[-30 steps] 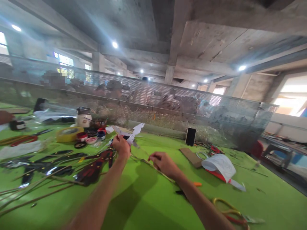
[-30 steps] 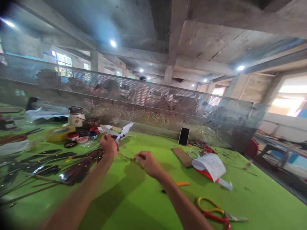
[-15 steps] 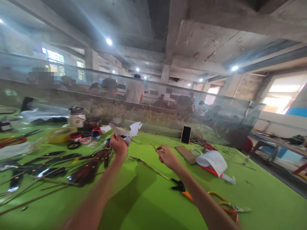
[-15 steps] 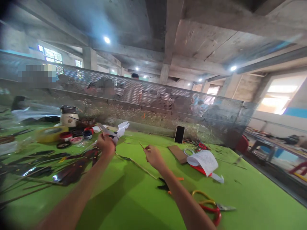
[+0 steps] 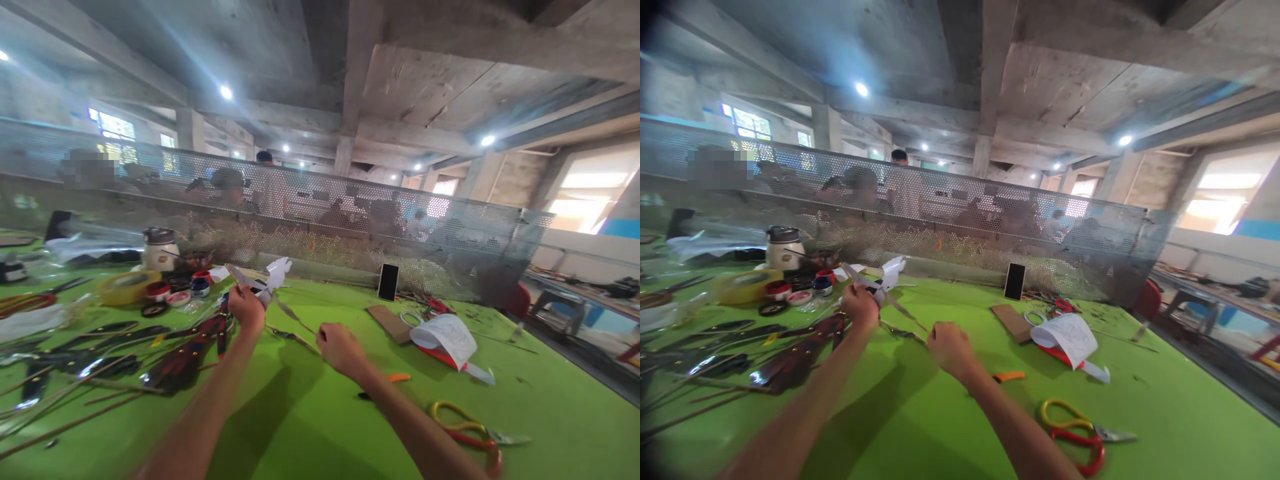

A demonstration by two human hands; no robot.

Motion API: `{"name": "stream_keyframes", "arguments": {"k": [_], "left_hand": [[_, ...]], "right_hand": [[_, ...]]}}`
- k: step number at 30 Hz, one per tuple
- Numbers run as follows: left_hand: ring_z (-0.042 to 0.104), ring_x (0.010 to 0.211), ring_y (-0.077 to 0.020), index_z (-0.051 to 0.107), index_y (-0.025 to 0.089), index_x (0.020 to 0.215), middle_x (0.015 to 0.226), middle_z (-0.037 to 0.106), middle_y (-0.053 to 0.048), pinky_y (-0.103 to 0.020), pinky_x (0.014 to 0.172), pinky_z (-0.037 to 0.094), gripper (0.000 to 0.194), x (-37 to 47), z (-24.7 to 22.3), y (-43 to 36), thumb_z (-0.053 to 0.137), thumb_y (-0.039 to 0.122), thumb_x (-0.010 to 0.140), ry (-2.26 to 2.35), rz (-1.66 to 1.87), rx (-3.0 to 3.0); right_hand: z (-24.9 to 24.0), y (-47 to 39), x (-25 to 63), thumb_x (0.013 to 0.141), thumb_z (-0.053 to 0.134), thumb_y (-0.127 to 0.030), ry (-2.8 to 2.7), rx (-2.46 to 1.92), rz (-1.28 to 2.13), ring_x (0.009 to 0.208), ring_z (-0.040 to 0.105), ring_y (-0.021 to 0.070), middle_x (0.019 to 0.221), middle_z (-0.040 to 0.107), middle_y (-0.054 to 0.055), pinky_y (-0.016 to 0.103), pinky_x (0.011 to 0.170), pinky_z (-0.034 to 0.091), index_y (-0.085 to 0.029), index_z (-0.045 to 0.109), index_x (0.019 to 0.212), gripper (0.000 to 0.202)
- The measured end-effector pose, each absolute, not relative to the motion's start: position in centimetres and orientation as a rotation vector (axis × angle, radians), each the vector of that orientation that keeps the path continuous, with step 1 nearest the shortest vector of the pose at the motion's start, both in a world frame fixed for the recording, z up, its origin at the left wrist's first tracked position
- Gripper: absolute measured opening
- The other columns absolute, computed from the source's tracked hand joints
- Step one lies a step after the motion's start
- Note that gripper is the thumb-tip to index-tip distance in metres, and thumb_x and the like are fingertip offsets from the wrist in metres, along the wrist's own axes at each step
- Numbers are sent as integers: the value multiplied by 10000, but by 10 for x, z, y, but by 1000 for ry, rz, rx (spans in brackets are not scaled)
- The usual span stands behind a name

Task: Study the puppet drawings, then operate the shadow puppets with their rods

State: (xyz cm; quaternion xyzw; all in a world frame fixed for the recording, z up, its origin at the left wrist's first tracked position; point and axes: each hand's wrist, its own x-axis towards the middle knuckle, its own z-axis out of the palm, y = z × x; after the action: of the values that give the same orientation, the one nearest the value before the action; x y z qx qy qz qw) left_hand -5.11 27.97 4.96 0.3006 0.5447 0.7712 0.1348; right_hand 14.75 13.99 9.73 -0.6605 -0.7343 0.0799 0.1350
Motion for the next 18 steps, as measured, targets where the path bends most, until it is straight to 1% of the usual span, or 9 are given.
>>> {"name": "stream_keyframes", "arguments": {"k": [3,5,8,14,18], "left_hand": [[554,733,-223,496,212,746,729,566,-56,-356,748,434,177,-51,50,279,391,275,873,1712,2266,829],[560,737,-234,505,211,756,736,581,-67,-365,752,437,182,-50,50,279,385,280,874,1726,2262,856],[550,698,-229,509,211,765,702,569,-54,-362,730,440,192,-50,47,279,383,296,881,1737,2241,904],[557,734,-222,503,213,752,722,572,-48,-353,746,442,175,-50,47,281,397,287,869,1767,2260,895],[541,717,-223,486,217,738,712,560,-48,-358,734,431,174,-49,48,280,397,295,864,1759,2275,895]], "right_hand": [[84,138,147,906,458,-219,-2243,-1885,282,704,613,181,846,723,114,274,612,347,-147,741,888,293],[77,140,145,900,469,-222,-2233,-1842,334,672,586,163,820,716,96,268,596,332,-150,739,892,280],[71,144,138,882,500,-205,-2187,-1781,413,644,542,137,770,691,75,253,578,310,-141,732,853,242],[69,149,121,843,534,-149,-2094,-1691,590,554,458,98,631,589,6,238,541,279,-131,740,810,210],[71,153,110,856,565,-160,-1979,-1555,672,527,407,80,567,519,-25,235,521,254,-121,749,781,202]]}}
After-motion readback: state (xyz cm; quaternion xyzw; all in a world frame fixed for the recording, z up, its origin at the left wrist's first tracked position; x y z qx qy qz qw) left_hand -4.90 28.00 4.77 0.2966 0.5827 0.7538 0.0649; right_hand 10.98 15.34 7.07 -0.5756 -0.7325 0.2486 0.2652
